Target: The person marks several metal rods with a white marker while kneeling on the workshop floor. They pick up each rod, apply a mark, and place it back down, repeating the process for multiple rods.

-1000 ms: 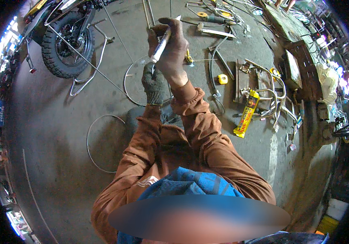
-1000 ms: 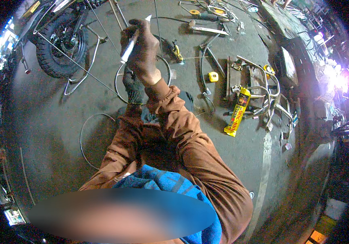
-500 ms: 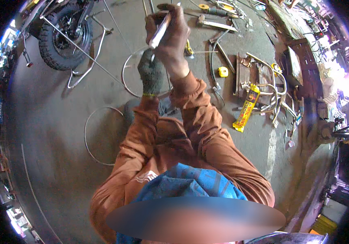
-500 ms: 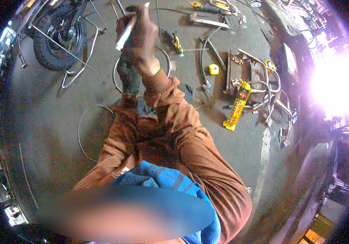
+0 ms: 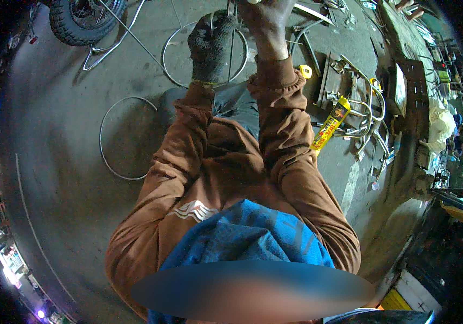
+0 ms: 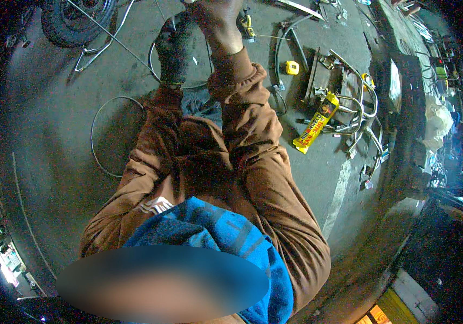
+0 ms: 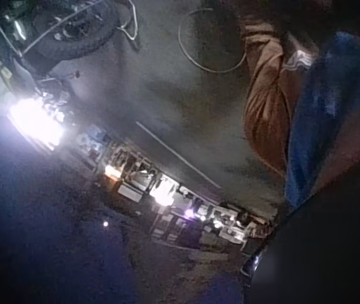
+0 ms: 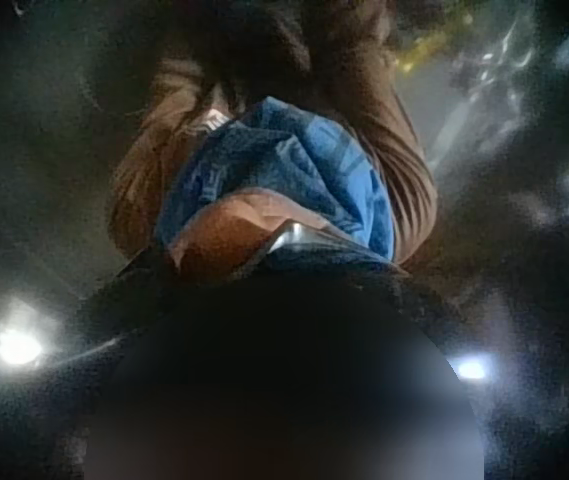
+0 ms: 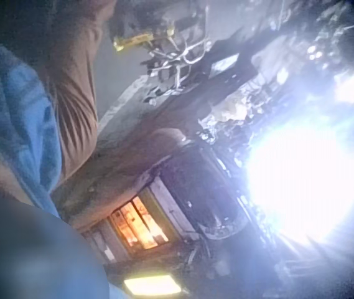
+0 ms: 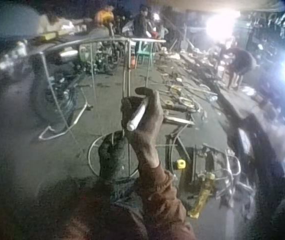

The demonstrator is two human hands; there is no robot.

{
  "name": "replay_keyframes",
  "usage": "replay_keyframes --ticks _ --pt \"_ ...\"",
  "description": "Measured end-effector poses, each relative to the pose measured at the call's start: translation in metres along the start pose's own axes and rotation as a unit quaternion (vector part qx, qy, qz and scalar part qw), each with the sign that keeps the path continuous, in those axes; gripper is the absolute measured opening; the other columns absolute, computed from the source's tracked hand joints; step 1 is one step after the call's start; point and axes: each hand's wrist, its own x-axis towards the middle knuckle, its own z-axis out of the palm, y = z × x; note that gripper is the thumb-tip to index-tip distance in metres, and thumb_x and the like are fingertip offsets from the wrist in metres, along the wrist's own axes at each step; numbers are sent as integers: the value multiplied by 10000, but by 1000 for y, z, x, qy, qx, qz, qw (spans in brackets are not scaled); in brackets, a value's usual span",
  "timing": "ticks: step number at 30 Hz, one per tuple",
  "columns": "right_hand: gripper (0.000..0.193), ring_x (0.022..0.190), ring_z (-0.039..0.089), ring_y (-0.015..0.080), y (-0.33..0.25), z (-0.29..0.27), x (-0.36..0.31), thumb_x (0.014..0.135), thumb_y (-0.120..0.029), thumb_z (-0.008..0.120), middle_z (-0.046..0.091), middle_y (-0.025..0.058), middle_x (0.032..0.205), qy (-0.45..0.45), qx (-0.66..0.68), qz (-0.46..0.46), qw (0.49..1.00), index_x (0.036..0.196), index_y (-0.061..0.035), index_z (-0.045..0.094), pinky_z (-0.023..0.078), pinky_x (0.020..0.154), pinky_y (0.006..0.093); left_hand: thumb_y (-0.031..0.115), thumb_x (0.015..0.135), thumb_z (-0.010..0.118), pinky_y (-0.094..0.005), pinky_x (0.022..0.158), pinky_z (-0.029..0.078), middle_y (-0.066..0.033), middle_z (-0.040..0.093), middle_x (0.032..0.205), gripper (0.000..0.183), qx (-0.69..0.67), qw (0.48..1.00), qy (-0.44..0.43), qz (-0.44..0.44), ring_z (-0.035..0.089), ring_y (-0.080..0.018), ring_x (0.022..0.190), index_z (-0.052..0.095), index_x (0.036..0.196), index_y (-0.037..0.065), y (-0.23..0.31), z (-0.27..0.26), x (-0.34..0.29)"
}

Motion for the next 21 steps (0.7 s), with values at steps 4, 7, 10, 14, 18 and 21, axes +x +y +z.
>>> replay_keyframes --ticks 4,7,10,14,18,21 --pt "281 610 577 96 1 2 -1 891 -11 708 645 42 708 -21 73 -29 997 1111 -44 537 439 520 244 86 893 761 -247 741 527 -15 721 955 253 -7 1000 1 14 643 -82 846 692 1133 40 0 6 -1" --pt "274 611 568 88 1 4 -1 885 0 702 626 29 682 18 -14 -50 998 1099 -41 536 437 544 234 86 900 746 -248 725 528 -19 716 940 214 -40 998 26 48 644 -91 854 698 1104 46 3 10 -1" --pt "284 628 564 85 1 5 -1 876 14 698 623 20 703 26 -22 -48 998 1104 -36 538 441 566 233 121 926 716 -281 706 520 -54 709 907 163 61 997 18 42 641 -112 834 693 1069 45 9 9 5" --pt "285 632 559 93 1 0 0 880 1 702 623 16 729 14 21 -68 997 1111 -34 539 434 559 234 195 958 679 -344 695 508 -102 691 861 175 280 957 36 70 633 -154 789 680 1045 43 16 11 10" --pt "215 655 614 119 4 -23 1 947 -70 653 662 74 762 88 -42 -57 994 1128 -24 546 476 584 244 244 967 664 -391 697 513 -100 673 843 207 305 935 27 177 640 -208 753 682 1037 50 12 14 13" --pt "168 694 663 151 17 -55 -2 996 -123 602 693 107 803 151 -33 -41 987 1111 -8 558 518 630 276 204 939 683 -388 697 524 -79 685 886 215 343 913 23 218 662 -201 783 677 1098 61 2 10 19"
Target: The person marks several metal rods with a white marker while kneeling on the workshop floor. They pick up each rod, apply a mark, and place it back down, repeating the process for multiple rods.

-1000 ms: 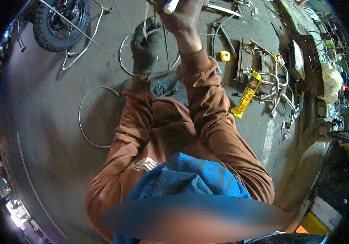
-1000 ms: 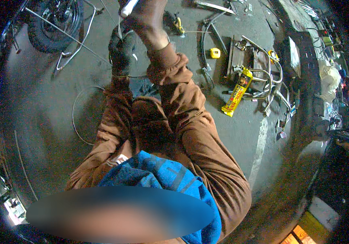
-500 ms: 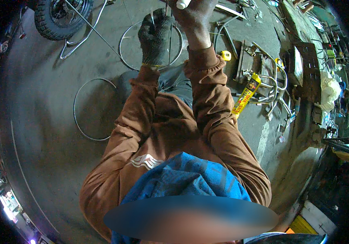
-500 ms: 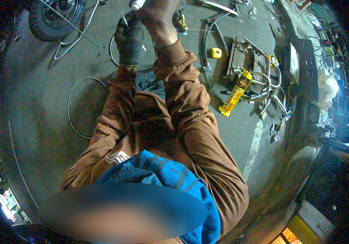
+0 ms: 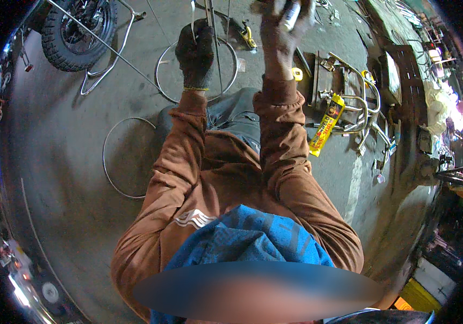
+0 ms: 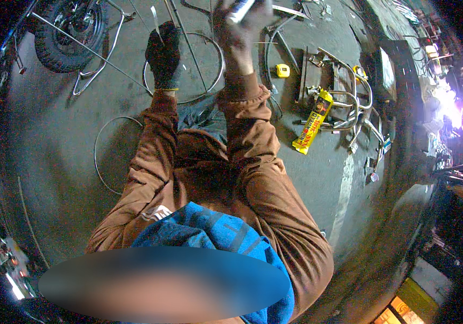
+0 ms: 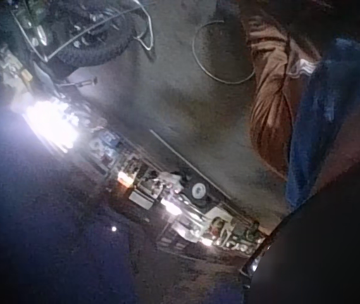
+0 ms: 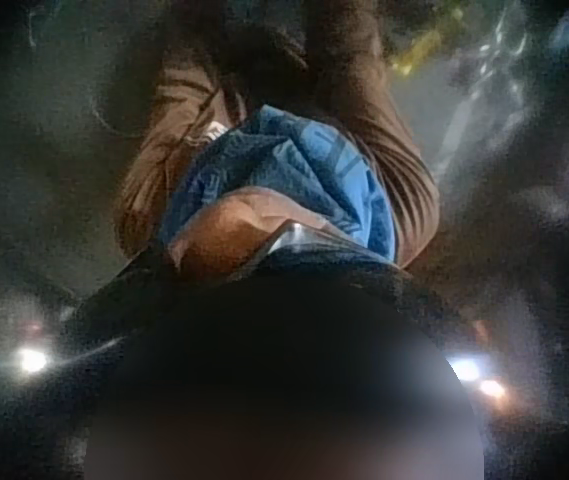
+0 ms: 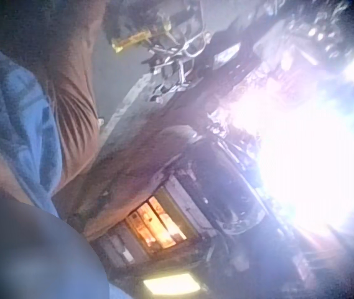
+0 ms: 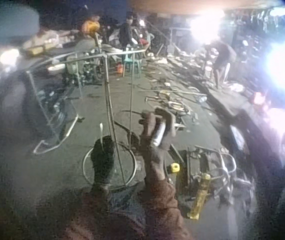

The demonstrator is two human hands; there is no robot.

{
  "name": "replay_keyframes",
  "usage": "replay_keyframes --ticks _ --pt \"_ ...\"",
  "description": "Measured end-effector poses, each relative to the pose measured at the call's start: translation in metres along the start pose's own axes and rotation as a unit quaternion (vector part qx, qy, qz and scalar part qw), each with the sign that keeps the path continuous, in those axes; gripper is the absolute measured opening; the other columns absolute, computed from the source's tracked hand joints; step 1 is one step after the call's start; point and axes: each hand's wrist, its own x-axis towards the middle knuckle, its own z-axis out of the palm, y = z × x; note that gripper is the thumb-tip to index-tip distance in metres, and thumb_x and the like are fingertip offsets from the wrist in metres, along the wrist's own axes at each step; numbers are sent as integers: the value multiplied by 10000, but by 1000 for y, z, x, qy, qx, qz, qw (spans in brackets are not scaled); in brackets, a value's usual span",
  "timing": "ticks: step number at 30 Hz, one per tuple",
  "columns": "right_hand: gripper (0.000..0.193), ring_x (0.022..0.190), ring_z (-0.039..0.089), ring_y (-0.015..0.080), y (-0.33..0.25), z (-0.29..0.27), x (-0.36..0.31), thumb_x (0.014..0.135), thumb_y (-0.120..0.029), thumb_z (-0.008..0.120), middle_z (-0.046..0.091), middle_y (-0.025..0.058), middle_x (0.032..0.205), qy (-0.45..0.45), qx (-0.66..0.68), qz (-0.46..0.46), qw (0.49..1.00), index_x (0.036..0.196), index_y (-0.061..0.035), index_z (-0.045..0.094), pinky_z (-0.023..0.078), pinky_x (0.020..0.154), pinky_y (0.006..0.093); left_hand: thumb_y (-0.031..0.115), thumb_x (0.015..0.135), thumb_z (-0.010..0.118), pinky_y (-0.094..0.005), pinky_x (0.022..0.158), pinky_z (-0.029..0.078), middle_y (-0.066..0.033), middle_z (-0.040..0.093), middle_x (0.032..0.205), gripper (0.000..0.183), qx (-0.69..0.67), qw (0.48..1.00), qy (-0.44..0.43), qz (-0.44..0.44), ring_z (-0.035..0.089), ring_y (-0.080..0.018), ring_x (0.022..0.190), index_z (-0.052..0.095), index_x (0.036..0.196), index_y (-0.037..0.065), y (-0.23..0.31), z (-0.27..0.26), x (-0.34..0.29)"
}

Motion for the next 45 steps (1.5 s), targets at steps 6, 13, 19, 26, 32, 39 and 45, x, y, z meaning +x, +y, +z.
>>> replay_keyframes --ticks 6,13,19,26,32,39,45 --pt "207 711 682 161 53 -62 -21 958 -136 629 691 109 836 25 -51 1 998 1063 15 534 548 658 300 170 945 684 -267 627 487 6 670 913 233 -157 983 -18 -94 606 -99 742 666 1153 67 -15 4 -8" --pt "203 693 602 135 71 -62 -59 978 -151 591 646 74 821 32 -40 107 993 1098 9 557 506 657 292 207 977 666 -291 812 480 -9 668 997 234 -185 973 49 -131 588 -114 909 682 1136 36 2 14 0" --pt "188 682 620 127 60 -53 -62 982 -155 605 654 71 769 13 -77 127 989 1077 0 558 504 628 278 175 974 665 -243 633 435 41 615 877 185 -171 968 76 -169 529 -65 708 678 1120 62 -10 23 -5" --pt "191 706 647 145 60 -51 -67 985 -145 603 660 94 818 11 -36 135 990 1074 17 553 518 632 290 159 974 657 -231 635 422 34 606 849 177 -157 974 78 -144 528 -61 717 670 1118 58 -16 26 -11" --pt "195 739 673 167 64 -54 -69 980 -128 597 668 119 868 -8 -53 123 991 1097 21 553 542 666 295 132 963 663 -245 710 461 9 649 922 182 -106 986 101 -79 565 -78 795 679 1118 38 -6 27 -7" --pt "191 732 678 169 60 -52 -71 980 -111 580 671 118 850 -5 -29 162 986 1111 22 544 540 680 300 143 959 677 -236 589 412 30 609 808 170 -139 979 92 -120 523 -61 666 670 1102 49 -15 29 -9" --pt "189 729 691 178 53 -52 -71 986 -111 571 679 123 850 -17 -26 155 987 1112 25 540 538 667 294 158 961 678 -230 517 348 57 561 736 156 -158 971 95 -149 469 -43 587 664 1084 64 -18 30 -8"
